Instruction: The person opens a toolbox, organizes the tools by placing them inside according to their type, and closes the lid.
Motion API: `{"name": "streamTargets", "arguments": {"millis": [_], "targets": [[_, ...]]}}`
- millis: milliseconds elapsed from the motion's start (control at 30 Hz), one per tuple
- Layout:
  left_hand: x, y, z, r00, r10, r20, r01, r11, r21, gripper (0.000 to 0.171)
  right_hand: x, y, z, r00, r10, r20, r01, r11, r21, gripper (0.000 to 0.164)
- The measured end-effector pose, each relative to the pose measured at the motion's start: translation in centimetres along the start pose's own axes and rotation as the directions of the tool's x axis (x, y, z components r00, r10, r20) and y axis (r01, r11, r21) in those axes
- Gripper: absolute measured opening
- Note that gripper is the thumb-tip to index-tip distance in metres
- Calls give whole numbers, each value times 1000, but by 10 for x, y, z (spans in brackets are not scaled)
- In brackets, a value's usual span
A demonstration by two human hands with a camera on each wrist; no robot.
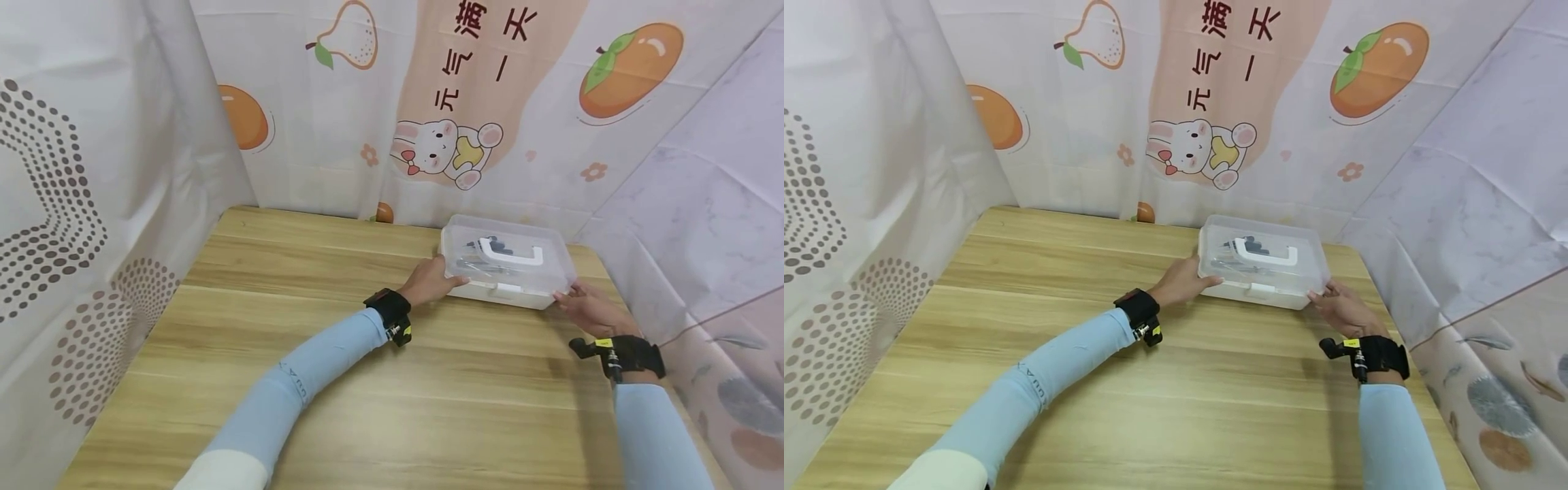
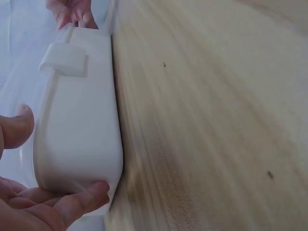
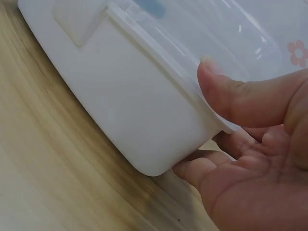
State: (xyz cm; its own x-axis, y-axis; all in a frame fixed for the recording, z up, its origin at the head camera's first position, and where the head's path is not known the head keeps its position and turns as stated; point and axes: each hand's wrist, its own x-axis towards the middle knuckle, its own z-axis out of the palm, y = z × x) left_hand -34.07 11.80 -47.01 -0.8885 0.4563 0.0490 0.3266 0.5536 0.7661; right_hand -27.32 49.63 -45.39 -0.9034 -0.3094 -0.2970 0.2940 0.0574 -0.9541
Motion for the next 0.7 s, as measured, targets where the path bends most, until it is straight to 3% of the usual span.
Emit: {"name": "streamTargets", "arguments": {"millis": [300, 433, 600, 667, 700], "targets": [[4, -1, 7, 1000, -12, -17, 11, 999, -45, 54, 3, 0, 3, 999, -15, -40, 20, 993, 118, 77], [4, -10, 5, 1000, -10, -17, 8, 996, -89, 65, 14, -5, 11, 998, 22, -61, -18, 998, 63, 80], [1, -26, -7, 999, 28, 22, -26, 998, -57, 66, 20, -12, 21, 994, 25, -106, -36, 993, -110, 76], [-1, -34, -16, 999, 23, 36, -23, 1000, -16, 62, 16, -16, 28, 979, 50, -199, -81, 985, -155, 75], [-2, -39, -22, 999, 25, 38, -25, 1000, 13, 58, 12, -20, 33, 957, 66, -282, -118, 978, -171, 75]]}}
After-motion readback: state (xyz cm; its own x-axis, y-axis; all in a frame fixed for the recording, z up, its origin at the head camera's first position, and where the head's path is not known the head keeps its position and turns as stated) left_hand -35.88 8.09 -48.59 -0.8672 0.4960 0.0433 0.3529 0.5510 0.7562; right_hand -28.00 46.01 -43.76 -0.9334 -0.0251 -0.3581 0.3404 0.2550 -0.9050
